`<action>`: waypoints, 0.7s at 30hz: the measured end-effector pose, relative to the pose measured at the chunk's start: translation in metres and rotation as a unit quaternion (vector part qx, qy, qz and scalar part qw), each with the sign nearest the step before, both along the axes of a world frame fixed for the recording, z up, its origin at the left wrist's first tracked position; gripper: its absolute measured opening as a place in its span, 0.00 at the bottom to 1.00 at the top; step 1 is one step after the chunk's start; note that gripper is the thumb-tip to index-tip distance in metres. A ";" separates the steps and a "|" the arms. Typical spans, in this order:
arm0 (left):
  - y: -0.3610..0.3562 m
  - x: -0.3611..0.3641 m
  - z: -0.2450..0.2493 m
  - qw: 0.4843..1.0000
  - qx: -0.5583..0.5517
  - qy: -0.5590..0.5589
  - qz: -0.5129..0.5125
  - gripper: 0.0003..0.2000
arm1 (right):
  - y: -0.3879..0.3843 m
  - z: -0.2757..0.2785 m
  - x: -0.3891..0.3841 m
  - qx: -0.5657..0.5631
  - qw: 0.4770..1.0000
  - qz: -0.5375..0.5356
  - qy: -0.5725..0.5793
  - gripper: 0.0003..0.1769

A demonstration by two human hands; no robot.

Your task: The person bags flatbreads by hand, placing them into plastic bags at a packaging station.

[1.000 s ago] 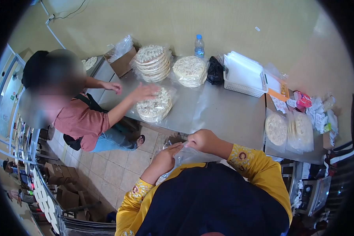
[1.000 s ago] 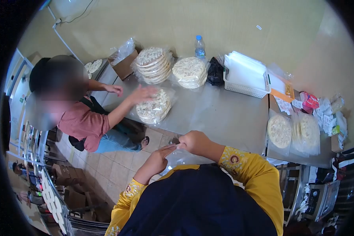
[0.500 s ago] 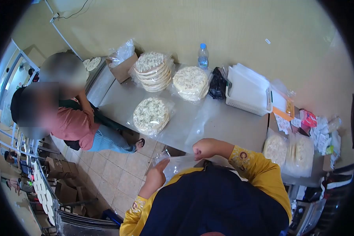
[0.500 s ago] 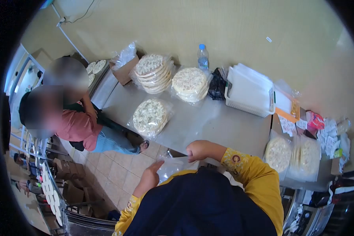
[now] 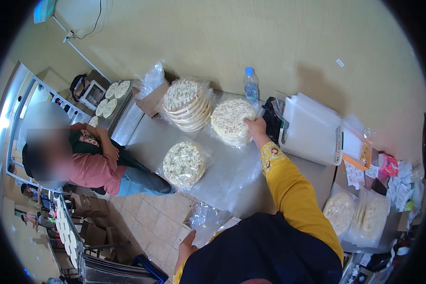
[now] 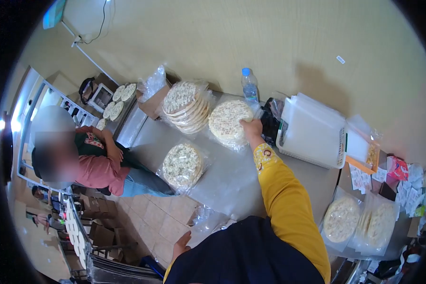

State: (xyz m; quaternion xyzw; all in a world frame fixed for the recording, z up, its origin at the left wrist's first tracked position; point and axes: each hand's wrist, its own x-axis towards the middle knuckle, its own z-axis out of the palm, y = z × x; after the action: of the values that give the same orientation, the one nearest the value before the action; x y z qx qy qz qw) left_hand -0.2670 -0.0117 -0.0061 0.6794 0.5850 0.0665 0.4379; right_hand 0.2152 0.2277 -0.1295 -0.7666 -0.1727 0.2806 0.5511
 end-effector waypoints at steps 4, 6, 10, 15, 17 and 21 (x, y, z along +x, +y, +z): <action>-0.006 -0.009 -0.005 0.991 -0.049 -0.060 0.109 0.33 | 0.028 -0.019 0.000 0.017 0.997 -0.075 0.017 0.24; -0.006 -0.004 0.014 0.987 -0.057 -0.054 0.138 0.34 | 0.021 0.018 -0.007 0.016 0.998 -0.050 0.038 0.20; -0.001 0.002 0.046 0.980 -0.051 -0.079 0.178 0.35 | 0.025 0.040 -0.028 0.207 0.963 -0.056 0.163 0.25; 0.008 -0.011 0.072 0.961 -0.017 -0.162 0.224 0.35 | 0.012 0.042 -0.029 0.338 0.889 0.004 0.309 0.28; 0.013 -0.021 0.084 0.954 -0.011 -0.181 0.240 0.36 | -0.012 0.061 -0.024 0.345 0.871 0.042 0.346 0.28; 0.024 -0.038 0.099 0.939 0.039 -0.237 0.246 0.33 | -0.093 0.091 -0.003 0.446 0.803 0.126 0.374 0.28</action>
State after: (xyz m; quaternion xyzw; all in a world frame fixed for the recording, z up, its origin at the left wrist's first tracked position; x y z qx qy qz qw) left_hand -0.3053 0.0121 0.0933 0.4958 0.6101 0.3539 0.5067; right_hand 0.2121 0.1346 -0.0384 -0.2435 -0.1543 0.5042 0.8141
